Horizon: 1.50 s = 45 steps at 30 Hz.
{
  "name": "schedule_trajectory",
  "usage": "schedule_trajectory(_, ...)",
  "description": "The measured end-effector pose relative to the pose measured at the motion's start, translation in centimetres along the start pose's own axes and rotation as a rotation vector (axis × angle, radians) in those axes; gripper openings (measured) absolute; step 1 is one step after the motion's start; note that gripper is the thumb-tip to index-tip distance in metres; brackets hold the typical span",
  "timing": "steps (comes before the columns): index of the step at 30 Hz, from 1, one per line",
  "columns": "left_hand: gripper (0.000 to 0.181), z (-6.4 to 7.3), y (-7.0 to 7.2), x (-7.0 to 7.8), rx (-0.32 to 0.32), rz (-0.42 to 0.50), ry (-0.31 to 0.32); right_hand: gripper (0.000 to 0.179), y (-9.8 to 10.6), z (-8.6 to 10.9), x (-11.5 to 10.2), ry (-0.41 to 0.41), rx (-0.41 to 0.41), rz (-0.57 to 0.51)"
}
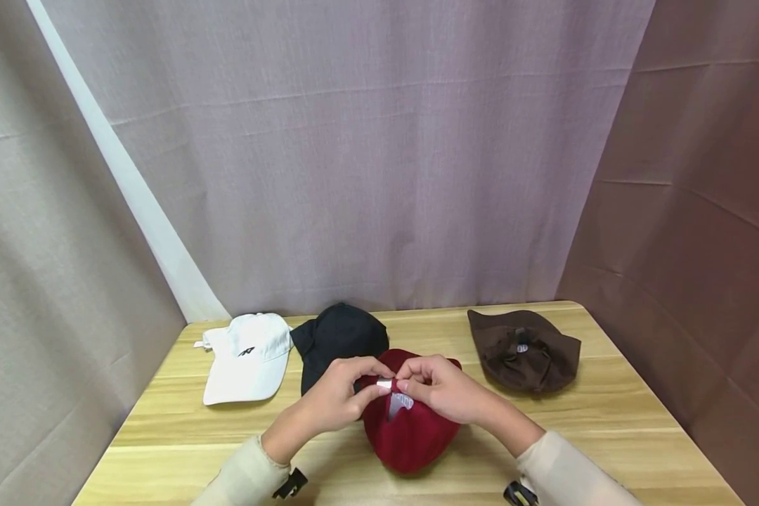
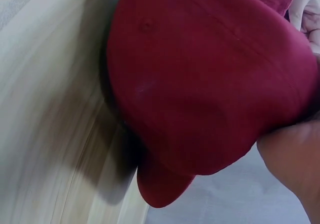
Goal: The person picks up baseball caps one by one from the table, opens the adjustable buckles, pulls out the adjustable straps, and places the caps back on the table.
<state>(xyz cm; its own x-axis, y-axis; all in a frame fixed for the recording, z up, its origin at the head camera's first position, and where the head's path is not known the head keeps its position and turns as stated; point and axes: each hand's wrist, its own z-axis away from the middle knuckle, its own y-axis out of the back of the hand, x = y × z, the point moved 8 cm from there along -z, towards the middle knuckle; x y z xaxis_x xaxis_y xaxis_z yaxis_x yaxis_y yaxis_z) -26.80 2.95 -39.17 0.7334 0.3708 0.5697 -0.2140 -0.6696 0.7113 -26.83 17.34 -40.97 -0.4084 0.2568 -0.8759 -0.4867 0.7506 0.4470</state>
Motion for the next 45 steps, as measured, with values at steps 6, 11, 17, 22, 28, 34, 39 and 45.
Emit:
schedule_trajectory(6,0.013,0.15,-0.25,0.33,-0.004,0.015,-0.009,0.024,-0.20,-0.09,-0.25,-0.015,0.019,0.022)
schedule_trajectory(11,0.013,0.04,-0.28,0.58,-0.009,-0.027,-0.011,0.025,-0.28,-0.11,-0.07,-0.018,0.000,-0.011)
schedule_trajectory(17,0.012,-0.17,-0.36,0.36,-0.008,-0.005,-0.009,0.025,-0.28,-0.15,0.21,-0.010,-0.025,-0.067)
schedule_trajectory(22,0.012,-0.19,-0.51,0.04,-0.002,0.024,-0.002,0.021,-0.11,0.01,0.29,-0.016,-0.025,-0.050)
schedule_trajectory(28,0.012,-0.12,-0.59,-0.15,-0.004,0.058,0.003,0.018,-0.13,0.18,0.12,0.005,-0.045,-0.065)
schedule_trajectory(34,0.013,-0.06,-0.47,-0.08,-0.021,0.068,-0.005,0.016,-0.22,0.37,-0.13,0.059,-0.086,-0.112)
schedule_trajectory(39,0.012,-0.03,-0.47,-0.15,-0.032,0.069,0.000,0.015,-0.31,0.51,-0.31,0.093,-0.113,-0.144)
schedule_trajectory(45,0.012,0.01,-0.35,-0.05,-0.026,0.067,-0.004,0.016,-0.25,0.59,-0.33,0.101,-0.103,-0.132)
